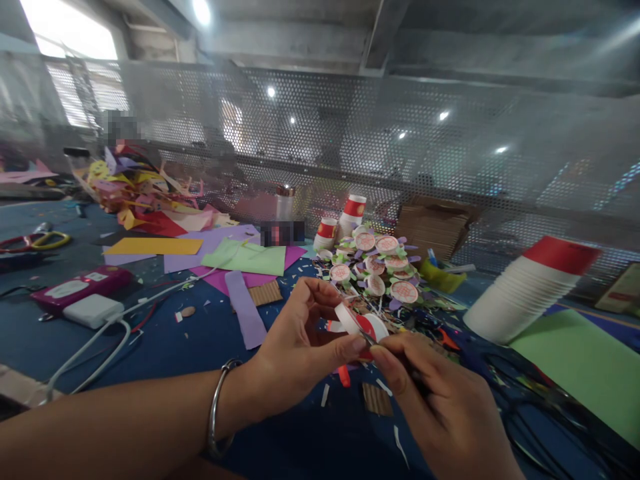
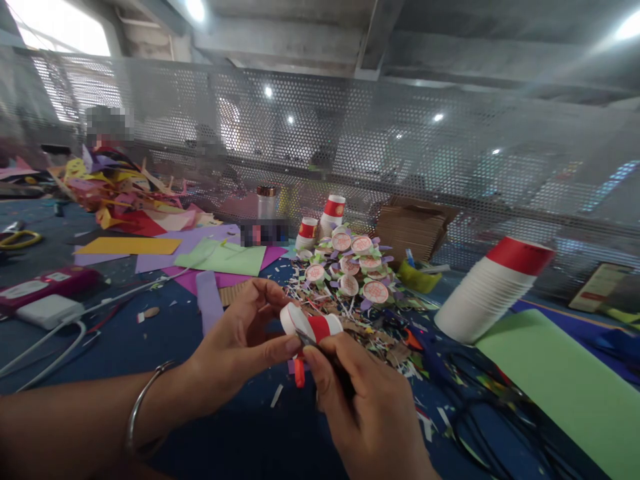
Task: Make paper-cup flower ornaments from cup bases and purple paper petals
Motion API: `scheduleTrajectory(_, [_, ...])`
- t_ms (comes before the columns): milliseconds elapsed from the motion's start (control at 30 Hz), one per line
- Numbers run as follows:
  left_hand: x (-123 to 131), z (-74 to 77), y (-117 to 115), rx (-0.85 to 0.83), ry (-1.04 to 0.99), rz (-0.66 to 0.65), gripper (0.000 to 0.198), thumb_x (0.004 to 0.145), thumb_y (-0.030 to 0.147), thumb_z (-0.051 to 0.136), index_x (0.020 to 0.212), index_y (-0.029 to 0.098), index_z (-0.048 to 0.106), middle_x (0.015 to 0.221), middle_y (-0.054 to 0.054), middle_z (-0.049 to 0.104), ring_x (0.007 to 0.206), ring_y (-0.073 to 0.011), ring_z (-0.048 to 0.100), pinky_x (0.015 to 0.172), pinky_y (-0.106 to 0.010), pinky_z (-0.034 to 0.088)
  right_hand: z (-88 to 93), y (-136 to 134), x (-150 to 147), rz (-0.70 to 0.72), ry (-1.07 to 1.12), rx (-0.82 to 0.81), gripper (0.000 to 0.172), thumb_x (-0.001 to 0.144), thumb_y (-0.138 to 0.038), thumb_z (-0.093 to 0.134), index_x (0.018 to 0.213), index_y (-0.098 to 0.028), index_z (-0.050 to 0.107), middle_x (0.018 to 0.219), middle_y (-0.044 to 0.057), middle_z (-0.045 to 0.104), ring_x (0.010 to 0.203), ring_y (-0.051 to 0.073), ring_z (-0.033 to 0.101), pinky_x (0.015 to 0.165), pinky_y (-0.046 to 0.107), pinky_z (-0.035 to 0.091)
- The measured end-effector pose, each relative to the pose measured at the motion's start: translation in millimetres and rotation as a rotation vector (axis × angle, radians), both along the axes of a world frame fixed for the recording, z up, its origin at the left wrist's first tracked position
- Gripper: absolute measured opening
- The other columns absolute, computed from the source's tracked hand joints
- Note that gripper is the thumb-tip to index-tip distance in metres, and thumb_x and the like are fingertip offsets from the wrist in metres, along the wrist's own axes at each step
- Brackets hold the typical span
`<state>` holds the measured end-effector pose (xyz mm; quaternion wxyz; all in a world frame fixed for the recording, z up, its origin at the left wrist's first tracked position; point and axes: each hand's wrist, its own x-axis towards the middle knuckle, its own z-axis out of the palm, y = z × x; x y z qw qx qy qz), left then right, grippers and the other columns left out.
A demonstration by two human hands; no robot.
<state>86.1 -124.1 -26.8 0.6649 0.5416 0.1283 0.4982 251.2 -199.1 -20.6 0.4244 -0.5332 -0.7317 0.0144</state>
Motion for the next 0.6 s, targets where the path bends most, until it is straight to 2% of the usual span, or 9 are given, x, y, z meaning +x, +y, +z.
scheduleTrajectory(200, [0.2,-0.9,-4.7,-0.046,0.005,-0.06,0.048,0.076,0.02,0.083,0.1,0.021,0.042,0.098,0.0,0.052,0.084,-0.0096,0.057,0.074,-0.023,0.054,0.7,-1.5,-0.5,0.002,0.012,-0.006,0.027,0.101,-0.035,0.05,0.078,-0.023,0.058,0.063,-0.002,0.06,0.052,0.011,0.052,0.05,0.022,0.043])
scheduleTrajectory(433, [-2.9,3.0,1.8,-0.002,0.056,0.13,0.047,0.074,0.024,0.085,0.099,0.02,0.045,0.099,-0.001,0.052,0.09,-0.0114,0.055,0.073,-0.02,0.054,0.0,2.5,3.8,0.018,0.038,-0.03,0.024,0.1,-0.036,0.052,0.082,-0.023,0.06,0.066,0.0,0.065,0.056,0.013,0.058,0.051,0.023,0.046])
scheduleTrajectory(600, [-1.8,-1.0,3.2,0.015,0.065,0.09,0.048,0.075,0.023,0.084,0.101,0.02,0.044,0.101,-0.001,0.052,0.086,-0.0108,0.057,0.071,-0.021,0.055,1.3,3.3,3.7,0.037,0.045,-0.067,0.026,0.099,-0.039,0.052,0.079,-0.023,0.059,0.07,0.001,0.07,0.059,0.015,0.063,0.051,0.024,0.047])
